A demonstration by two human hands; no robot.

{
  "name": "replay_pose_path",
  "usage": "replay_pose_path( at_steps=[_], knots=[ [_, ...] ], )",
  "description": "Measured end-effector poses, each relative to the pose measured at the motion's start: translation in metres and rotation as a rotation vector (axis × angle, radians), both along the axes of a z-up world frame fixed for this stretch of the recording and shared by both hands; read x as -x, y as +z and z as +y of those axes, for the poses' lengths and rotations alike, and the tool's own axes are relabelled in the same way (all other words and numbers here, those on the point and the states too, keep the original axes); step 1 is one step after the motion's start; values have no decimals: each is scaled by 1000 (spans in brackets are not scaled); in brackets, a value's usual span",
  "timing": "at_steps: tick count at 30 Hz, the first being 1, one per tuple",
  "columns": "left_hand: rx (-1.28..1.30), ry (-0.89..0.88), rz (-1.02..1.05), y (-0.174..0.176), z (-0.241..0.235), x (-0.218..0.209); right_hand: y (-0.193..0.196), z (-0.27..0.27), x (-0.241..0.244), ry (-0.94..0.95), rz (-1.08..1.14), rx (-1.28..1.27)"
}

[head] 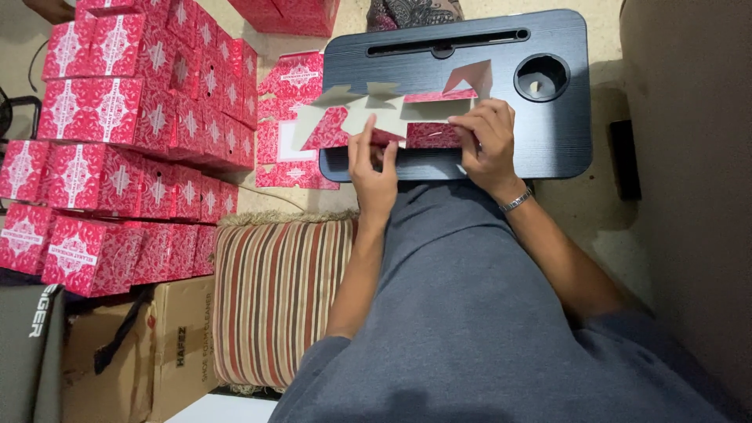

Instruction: The person assembles small red patterned boxes from flat cardboard sheets. They fold the pre-cut tabs and creases to form the box shape, then place the finished box aside. The process is repeated for multiple boxes.

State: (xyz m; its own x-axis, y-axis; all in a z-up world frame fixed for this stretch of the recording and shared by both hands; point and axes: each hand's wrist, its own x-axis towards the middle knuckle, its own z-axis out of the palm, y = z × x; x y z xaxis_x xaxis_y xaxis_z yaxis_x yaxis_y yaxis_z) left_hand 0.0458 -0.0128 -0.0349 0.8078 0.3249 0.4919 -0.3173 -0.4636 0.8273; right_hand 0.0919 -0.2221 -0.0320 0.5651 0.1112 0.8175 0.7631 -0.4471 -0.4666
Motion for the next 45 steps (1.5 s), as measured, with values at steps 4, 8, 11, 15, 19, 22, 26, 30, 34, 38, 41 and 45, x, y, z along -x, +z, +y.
replay_pose_path(
  at_steps=[4, 8, 11, 15, 19, 22, 26, 30, 34, 38, 41, 45],
  knots=[
    [-164, -14, -214, 2, -11, -1, -9, 1, 1, 26, 2, 34],
    [-186, 20, -238, 11, -23, -6, 3, 5, 7, 50, -3, 55],
    [-270, 89, -280, 6, -25, -13, 0, 6, 8, 95, 9, 54],
    [-327, 67, -297, -4, -28, -19, -7, 4, 4, 123, 19, 53],
    [-354, -30, -298, 10, -29, -14, -7, 1, 2, 98, -2, 84],
    [-415, -40, -288, 7, -32, -12, -4, 2, 3, 90, -8, 91],
    [-421, -58, -275, 3, -31, -12, -1, 4, 6, 90, -4, 95],
    [-455, -99, -229, 0, -30, -11, -1, 4, 6, 77, 10, 111],
    [-446, -118, -182, 0, -27, -10, 3, 4, 7, 73, -10, 129],
    [-266, -177, -132, 8, -7, -15, -2, -2, 4, 16, -87, 50],
    [-297, -150, -176, 21, 14, -26, -6, -7, -2, -61, 20, -48],
    [-334, -306, 30, 51, 39, -37, -24, 3, -1, 146, 164, -14]
  ],
)
